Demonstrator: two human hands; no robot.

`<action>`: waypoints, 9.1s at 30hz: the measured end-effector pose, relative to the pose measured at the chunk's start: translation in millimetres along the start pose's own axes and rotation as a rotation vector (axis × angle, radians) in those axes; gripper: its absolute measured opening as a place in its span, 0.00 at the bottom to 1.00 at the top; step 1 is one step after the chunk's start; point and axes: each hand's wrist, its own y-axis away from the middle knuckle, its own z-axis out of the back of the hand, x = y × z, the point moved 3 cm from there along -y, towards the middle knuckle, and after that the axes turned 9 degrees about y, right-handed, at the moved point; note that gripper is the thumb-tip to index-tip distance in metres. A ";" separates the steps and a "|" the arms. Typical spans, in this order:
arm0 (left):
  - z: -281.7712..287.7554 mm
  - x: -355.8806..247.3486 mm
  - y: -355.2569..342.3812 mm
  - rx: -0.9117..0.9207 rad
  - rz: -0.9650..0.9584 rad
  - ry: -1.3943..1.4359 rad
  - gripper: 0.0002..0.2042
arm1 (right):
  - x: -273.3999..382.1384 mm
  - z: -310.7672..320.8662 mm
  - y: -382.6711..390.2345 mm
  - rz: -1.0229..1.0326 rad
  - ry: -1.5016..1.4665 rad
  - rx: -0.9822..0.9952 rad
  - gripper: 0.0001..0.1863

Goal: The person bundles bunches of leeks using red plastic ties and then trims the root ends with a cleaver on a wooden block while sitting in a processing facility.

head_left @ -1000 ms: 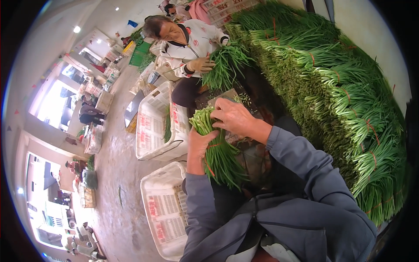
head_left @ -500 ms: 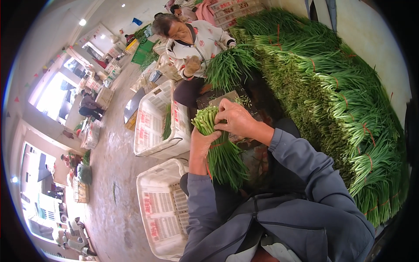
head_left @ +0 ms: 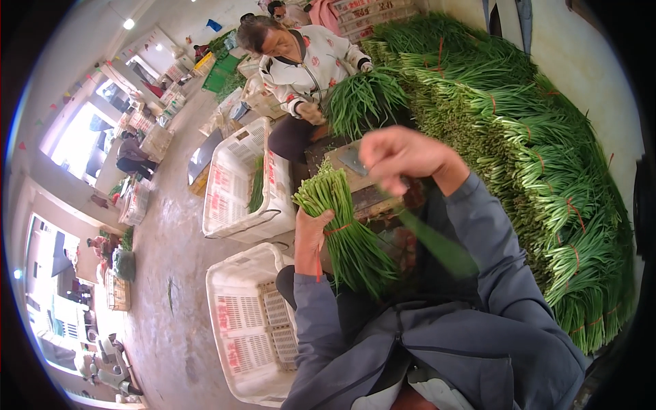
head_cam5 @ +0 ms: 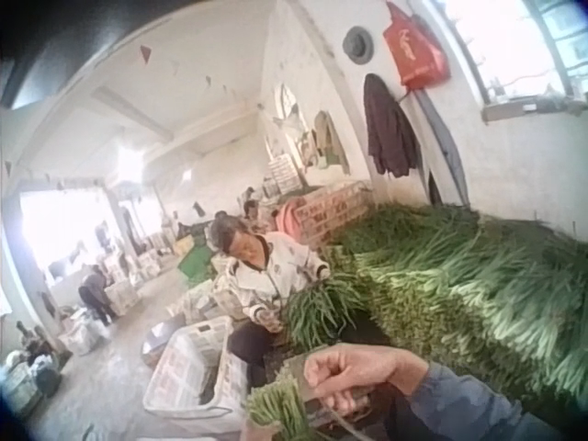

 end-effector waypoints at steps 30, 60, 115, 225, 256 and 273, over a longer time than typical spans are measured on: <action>-40.5 -14.5 13.9 -0.014 -0.123 -0.098 0.30 | -70.8 -44.9 -54.5 0.187 1.114 -0.285 0.09; -37.1 -1.2 15.4 -0.062 0.011 -0.247 0.25 | -56.9 -51.7 -77.0 0.381 1.367 -0.064 0.13; -16.7 -20.5 25.7 -0.091 -0.318 0.100 0.32 | -72.9 -87.5 -57.4 0.266 0.999 -0.961 0.30; 174.1 244.7 281.7 -0.661 0.698 -0.475 0.16 | -23.0 10.8 -44.4 0.482 1.219 -0.738 0.50; 26.3 -70.5 148.3 -0.888 -0.422 -0.685 0.16 | -34.4 22.2 -96.0 0.223 0.803 -0.727 0.41; 32.3 -68.2 -46.3 -0.365 -0.439 -0.057 0.23 | -225.0 108.1 -39.1 -0.443 1.070 -0.472 0.20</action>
